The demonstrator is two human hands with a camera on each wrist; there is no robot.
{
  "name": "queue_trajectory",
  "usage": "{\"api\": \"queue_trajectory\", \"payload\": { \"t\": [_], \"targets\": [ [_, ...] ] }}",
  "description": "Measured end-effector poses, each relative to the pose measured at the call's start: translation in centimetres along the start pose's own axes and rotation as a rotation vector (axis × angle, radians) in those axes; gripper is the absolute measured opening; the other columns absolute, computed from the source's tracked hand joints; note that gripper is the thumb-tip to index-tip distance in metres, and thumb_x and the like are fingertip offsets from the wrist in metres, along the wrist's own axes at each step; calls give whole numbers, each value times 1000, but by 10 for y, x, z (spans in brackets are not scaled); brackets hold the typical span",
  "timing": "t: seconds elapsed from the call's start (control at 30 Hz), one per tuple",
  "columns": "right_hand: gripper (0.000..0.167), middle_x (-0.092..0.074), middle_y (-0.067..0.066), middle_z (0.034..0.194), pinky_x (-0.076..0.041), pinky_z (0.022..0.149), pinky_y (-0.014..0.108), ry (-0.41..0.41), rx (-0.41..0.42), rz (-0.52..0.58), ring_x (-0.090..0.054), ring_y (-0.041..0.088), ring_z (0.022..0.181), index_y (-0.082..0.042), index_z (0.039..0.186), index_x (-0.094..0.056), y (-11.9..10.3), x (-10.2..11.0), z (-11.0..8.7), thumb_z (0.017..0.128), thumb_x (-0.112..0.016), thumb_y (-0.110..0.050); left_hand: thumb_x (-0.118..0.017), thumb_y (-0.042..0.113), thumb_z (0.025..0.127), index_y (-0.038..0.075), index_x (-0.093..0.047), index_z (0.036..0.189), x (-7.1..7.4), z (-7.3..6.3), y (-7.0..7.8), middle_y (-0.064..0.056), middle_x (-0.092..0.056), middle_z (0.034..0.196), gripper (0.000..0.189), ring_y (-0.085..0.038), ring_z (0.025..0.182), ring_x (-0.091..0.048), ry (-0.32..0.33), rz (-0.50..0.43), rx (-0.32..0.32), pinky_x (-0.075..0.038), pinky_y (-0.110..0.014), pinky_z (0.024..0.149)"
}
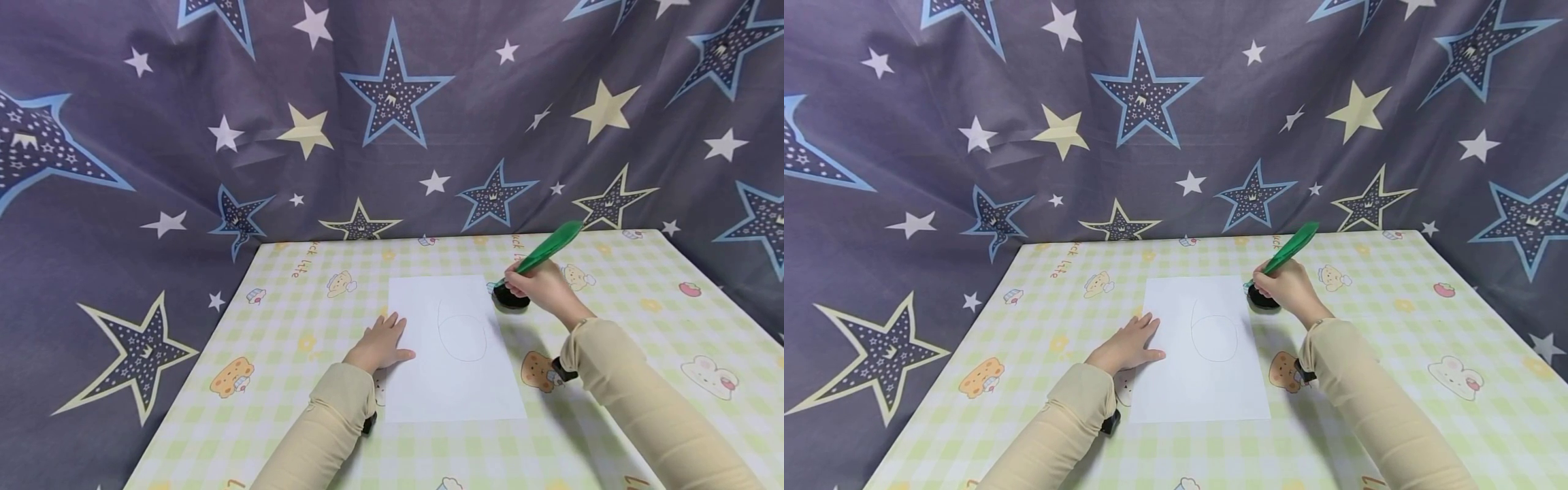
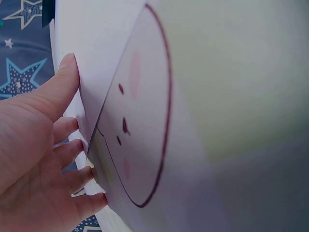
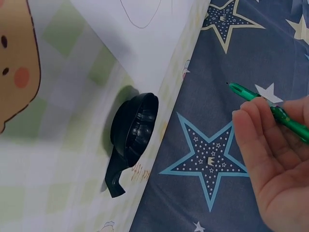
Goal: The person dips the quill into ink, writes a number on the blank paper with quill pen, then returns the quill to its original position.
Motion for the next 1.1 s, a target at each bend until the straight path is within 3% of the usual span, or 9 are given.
{"api": "queue_trajectory", "payload": {
  "t": [0.53,0.9,1.1],
  "targets": [
    [25,-66,15,78,-55,61,27,13,-53,23,-64,19,66,13,99,-63,7,15,-4,91,-53,-9,-57,40,89,3,-29,144,0,0,0,-16,-19,149,71,-37,135,-13,-2,9,6,-17,-54,106],
    [25,-65,18,79,-55,64,30,17,-66,4,-61,12,64,11,96,-64,16,21,-5,91,-52,-9,-57,40,89,4,-29,144,-1,1,-1,-16,-19,149,71,-37,135,-13,-3,18,5,-17,-54,106],
    [24,-65,15,75,-55,63,31,35,-51,9,-63,15,64,13,96,-63,20,24,-5,91,-53,-8,-56,41,89,4,-29,144,-1,2,-1,-16,-19,150,72,-37,135,-13,-5,28,5,-18,-54,106]
  ]
}}
Point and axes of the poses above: each hand's wrist, its own z-axis towards the middle knuckle, its own x-axis out of the back of the hand, y = z × x, the point moved 3 cm from there along z, towards the middle knuckle
